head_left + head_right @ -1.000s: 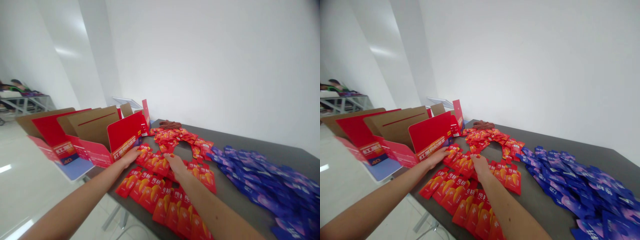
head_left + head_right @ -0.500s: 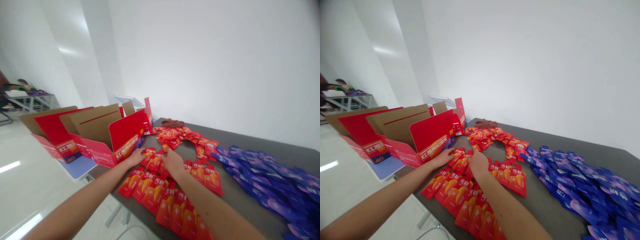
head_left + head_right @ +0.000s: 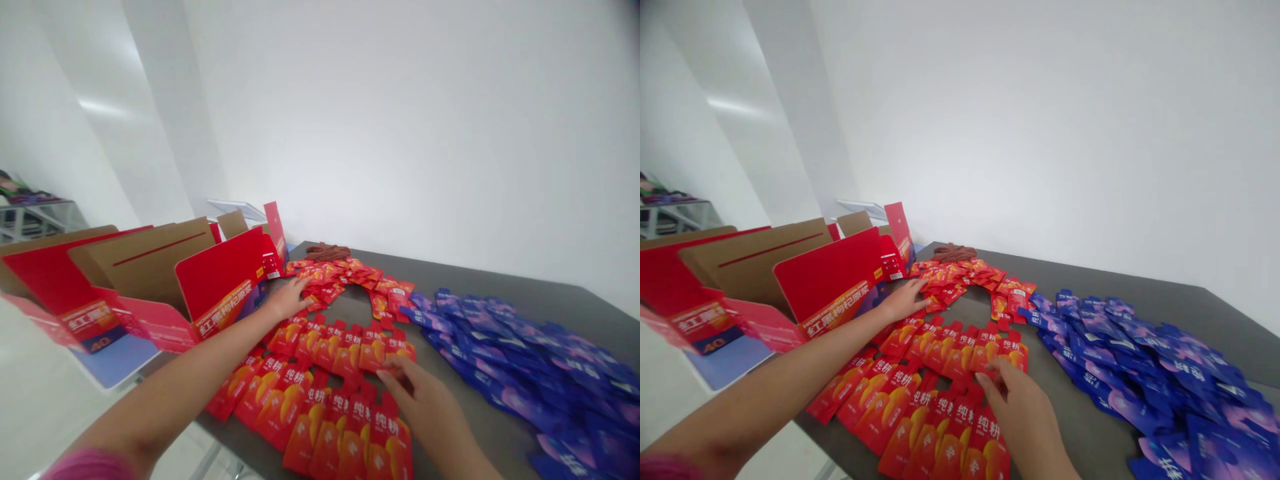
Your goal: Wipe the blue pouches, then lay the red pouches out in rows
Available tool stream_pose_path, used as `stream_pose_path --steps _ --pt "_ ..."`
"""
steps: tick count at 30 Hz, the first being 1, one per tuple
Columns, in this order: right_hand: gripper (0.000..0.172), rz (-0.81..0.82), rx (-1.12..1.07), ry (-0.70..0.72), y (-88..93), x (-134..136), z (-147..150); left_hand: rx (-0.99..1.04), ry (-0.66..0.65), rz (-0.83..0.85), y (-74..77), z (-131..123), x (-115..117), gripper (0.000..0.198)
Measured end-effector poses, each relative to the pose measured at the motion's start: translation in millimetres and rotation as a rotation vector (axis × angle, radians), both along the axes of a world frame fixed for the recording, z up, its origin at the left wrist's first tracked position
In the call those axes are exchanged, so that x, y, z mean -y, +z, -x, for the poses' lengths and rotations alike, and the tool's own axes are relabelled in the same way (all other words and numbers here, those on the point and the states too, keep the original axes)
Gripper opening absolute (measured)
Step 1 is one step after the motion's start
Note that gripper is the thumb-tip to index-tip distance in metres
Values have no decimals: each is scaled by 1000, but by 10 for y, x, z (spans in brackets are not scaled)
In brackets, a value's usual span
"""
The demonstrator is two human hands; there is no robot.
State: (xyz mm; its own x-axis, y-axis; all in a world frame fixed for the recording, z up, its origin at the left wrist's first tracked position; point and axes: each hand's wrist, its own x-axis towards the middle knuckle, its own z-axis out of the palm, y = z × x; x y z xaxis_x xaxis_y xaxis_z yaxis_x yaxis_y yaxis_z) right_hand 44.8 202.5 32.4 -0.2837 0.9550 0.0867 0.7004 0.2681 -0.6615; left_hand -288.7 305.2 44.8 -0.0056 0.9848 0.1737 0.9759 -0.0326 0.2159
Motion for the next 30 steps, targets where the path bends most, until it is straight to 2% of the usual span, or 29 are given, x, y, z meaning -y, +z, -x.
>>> stream_pose_path --steps 3,6,10,13,18,22,26,30 --pt "35 -14 -97 -40 -175 -53 -145 -61 29 74 -20 -139 -255 60" --pt "33 -27 -173 -56 -275 -94 -200 -129 92 137 -75 -283 -491 59" --pt "31 -34 -220 -20 -284 -80 -226 -213 188 177 -161 -474 -741 56" --pt "30 -45 -233 4 -248 -42 -244 -268 208 163 -204 -606 -849 53" --pt "29 -84 -268 19 -183 16 -247 -340 135 134 -229 -769 -938 42" --pt "28 -107 -268 23 -149 37 -245 -363 90 104 -202 -786 -951 39" --pt "24 -132 -303 -2 -125 33 -250 -316 69 51 -101 -693 -906 38" --pt "23 -138 -314 -4 -99 38 -241 -167 101 -29 68 -564 -841 38"
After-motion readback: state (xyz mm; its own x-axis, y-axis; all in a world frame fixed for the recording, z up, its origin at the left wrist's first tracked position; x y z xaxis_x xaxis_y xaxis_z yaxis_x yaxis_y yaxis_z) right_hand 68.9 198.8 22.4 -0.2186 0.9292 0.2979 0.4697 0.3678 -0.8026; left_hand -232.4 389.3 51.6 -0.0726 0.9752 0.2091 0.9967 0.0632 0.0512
